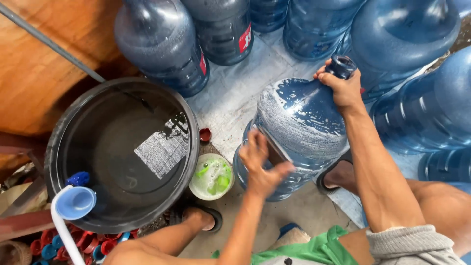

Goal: The person scrubs the exterior of a large blue water jug using a soapy sponge. They rotate the jug to clean different sides, repeatedly dipping the sponge into a small bucket of soapy water to maintain lather.

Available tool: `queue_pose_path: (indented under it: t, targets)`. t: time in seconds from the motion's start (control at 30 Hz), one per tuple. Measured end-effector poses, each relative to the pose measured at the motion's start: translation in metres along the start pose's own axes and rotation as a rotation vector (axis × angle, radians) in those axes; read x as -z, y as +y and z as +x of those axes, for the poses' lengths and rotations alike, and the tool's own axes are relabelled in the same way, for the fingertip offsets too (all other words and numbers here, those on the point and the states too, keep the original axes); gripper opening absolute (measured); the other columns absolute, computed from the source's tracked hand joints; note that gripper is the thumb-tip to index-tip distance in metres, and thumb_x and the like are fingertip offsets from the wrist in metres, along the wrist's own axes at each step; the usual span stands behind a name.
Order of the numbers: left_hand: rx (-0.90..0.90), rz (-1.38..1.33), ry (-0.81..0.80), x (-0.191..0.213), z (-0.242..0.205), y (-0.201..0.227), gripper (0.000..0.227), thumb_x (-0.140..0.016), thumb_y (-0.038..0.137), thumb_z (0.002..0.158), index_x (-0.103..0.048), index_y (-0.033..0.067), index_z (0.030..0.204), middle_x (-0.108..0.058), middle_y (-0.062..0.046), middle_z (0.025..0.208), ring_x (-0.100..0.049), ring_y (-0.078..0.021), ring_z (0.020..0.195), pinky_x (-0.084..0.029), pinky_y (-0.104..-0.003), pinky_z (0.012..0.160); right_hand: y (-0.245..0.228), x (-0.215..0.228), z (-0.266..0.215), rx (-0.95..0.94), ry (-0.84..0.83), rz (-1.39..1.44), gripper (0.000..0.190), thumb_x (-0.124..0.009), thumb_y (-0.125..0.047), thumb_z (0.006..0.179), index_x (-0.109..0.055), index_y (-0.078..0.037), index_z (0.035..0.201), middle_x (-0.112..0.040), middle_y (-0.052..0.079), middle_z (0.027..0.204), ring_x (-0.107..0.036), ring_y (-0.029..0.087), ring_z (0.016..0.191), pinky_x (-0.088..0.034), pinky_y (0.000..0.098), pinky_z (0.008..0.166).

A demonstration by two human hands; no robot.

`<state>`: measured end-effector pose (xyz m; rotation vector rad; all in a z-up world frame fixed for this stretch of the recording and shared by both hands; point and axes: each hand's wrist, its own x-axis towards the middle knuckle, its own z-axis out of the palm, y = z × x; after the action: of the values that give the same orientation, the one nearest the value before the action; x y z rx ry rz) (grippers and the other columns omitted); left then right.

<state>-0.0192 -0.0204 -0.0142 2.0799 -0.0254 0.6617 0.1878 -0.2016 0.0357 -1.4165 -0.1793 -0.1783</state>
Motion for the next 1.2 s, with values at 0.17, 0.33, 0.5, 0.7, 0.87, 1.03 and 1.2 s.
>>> queue_pose_path:
  t: [0.17,0.33,0.5,0.7,0.87,1.03,1.2]
  targets:
    - [-0.034,0.087,0.114,-0.029,0.006,-0.023,0.106,-0.071,0.066,0.062,-0.026,0.0251,0.148,-0.035,-0.020,0.146,-0.044,-0.0363,0.114,-0.024,-0.047,0.099,0.014,0.021,0.004,-0.015,0.021,0.034,0.032,-0.070,0.009,0.069,-0.059,0.002,0.097,-0.064,0.018,0.080,-0.069,0.023,0.073,-0.058,0.0330,0.074]
    - [0.181,-0.118,0.024,-0.025,0.023,-0.036,0.097,-0.067,0.067,0.070,-0.031,0.0197,0.147,-0.038,-0.025,0.142,-0.038,-0.0414,0.125,-0.021,-0.047,0.102,0.012,0.025,0.005,-0.003,0.021,0.041,0.033,-0.070,0.009,0.068,-0.058,0.002,0.098,-0.064,0.018,0.081,-0.069,0.024,0.076,-0.056,0.0340,0.077]
    - [-0.084,0.098,0.042,-0.046,-0.033,0.015,0.113,-0.074,0.066,0.057,-0.020,0.0287,0.149,-0.027,-0.024,0.149,-0.039,-0.0416,0.115,-0.015,-0.056,0.099,0.018,0.022,0.006,-0.043,0.160,0.039,0.030,-0.070,0.011,0.066,-0.059,0.003,0.093,-0.064,0.018,0.076,-0.070,0.025,0.071,-0.058,0.0349,0.072]
    - [0.143,-0.083,0.131,-0.026,0.034,-0.037,0.094,-0.069,0.062,0.073,-0.031,0.0176,0.146,-0.035,-0.024,0.145,-0.040,-0.0404,0.126,-0.019,-0.050,0.103,0.012,0.018,0.004,-0.040,0.124,0.013,0.032,-0.070,0.010,0.067,-0.059,0.002,0.096,-0.064,0.016,0.078,-0.070,0.023,0.073,-0.058,0.0327,0.074]
    - [-0.060,0.068,0.049,-0.036,-0.020,0.022,0.105,-0.071,0.063,0.064,-0.020,0.0271,0.149,-0.025,-0.022,0.151,-0.038,-0.0395,0.121,-0.016,-0.053,0.099,0.012,0.012,0.011,-0.028,0.152,0.006,0.031,-0.070,0.010,0.066,-0.059,0.003,0.094,-0.063,0.016,0.076,-0.069,0.023,0.071,-0.057,0.0337,0.073]
    - [0.047,0.113,0.125,-0.012,0.022,-0.005,0.101,-0.071,0.061,0.069,-0.020,0.0250,0.149,-0.031,-0.022,0.147,-0.046,-0.0416,0.110,-0.027,-0.052,0.095,0.006,0.012,0.003,-0.040,0.101,0.035,0.032,-0.069,0.011,0.065,-0.059,0.001,0.094,-0.063,0.015,0.075,-0.070,0.023,0.072,-0.058,0.0345,0.074]
    - [0.153,-0.201,-0.071,0.001,-0.010,0.006,0.103,-0.079,0.055,0.060,-0.029,0.0296,0.147,-0.027,-0.016,0.152,-0.039,-0.0300,0.116,-0.022,-0.039,0.099,0.004,0.010,0.000,-0.038,-0.005,0.032,0.033,-0.068,0.010,0.064,-0.059,0.002,0.095,-0.062,0.017,0.076,-0.068,0.024,0.075,-0.056,0.0343,0.076]
